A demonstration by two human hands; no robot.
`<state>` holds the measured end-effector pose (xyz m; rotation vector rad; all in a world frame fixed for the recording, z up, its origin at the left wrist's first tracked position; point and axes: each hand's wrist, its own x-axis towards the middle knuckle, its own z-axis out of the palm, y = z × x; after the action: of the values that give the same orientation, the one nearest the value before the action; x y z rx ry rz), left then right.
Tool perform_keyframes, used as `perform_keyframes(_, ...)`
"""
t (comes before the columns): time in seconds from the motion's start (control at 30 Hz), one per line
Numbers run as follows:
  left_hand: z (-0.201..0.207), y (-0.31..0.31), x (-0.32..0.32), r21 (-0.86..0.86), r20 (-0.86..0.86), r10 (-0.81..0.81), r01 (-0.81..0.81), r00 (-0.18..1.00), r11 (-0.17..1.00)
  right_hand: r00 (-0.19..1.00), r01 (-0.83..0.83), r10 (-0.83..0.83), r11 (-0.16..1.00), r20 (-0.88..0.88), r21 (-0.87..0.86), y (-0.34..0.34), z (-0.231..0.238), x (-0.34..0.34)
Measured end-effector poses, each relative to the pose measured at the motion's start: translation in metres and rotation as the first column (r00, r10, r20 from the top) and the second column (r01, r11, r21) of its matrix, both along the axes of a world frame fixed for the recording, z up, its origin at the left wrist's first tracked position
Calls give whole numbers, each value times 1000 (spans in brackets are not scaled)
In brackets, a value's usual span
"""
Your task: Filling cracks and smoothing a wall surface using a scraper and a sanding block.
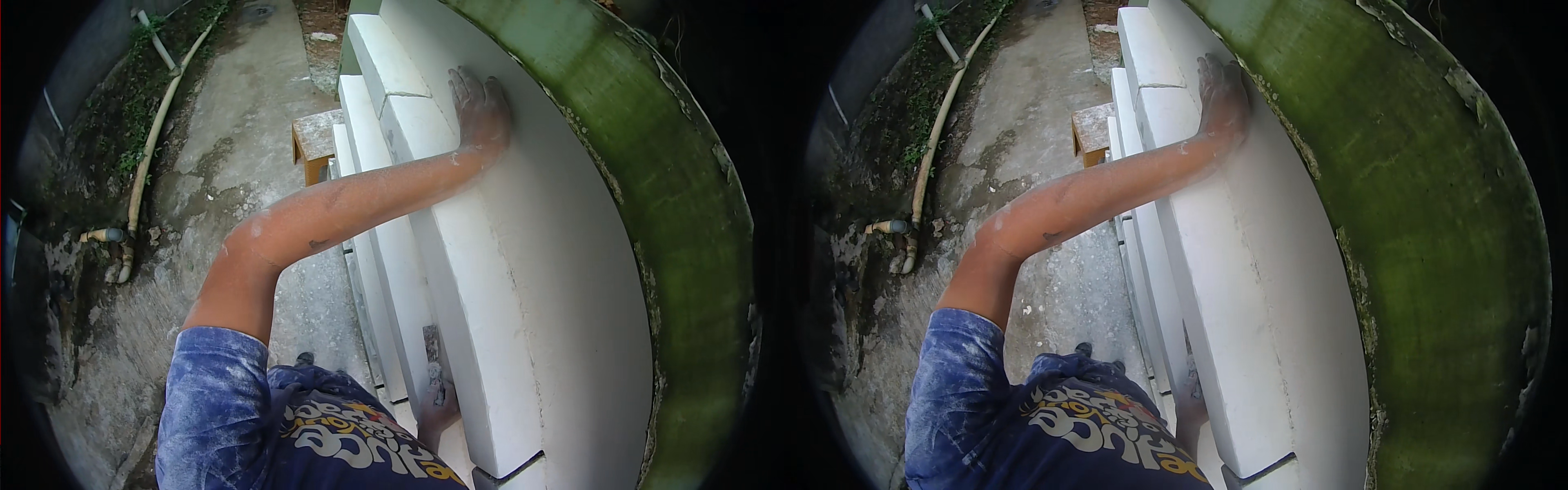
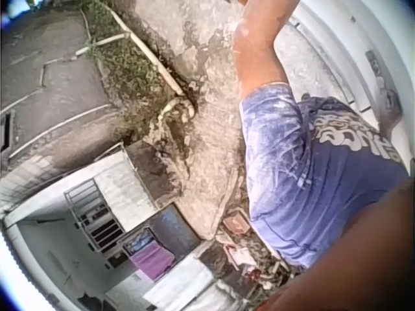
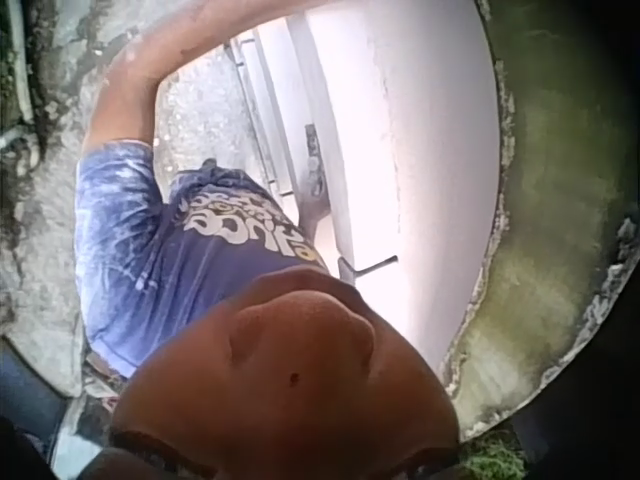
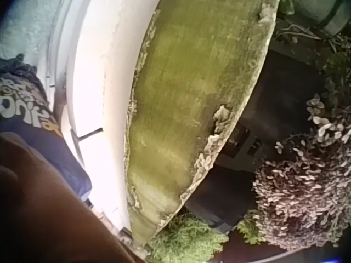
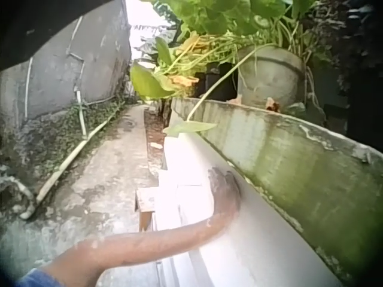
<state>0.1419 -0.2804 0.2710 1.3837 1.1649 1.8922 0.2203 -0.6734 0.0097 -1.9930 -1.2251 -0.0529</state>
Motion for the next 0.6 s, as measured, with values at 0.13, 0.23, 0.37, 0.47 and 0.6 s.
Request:
perform_keyframes(0.13,18,55,-42,-205,386,-258,355,886,912,996,5,-11,998,-90,-60,2,6,-7)
perform_keyframes(0.23,8,78,-59,-302,541,-348,564,765,769,1000,28,-28,995,-4,-95,-1,-1,-5)
perform_keyframes(0.37,-18,26,-1,-250,154,-36,74,988,965,995,70,-77,991,-58,-111,-1,1,-7)
perform_keyframes(0.47,-13,14,5,-246,165,-27,67,986,967,999,17,-18,999,-27,-52,-1,-2,0)
perform_keyframes(0.6,4,44,-34,-202,144,-93,121,985,972,997,71,-67,992,45,-108,-7,-7,0)
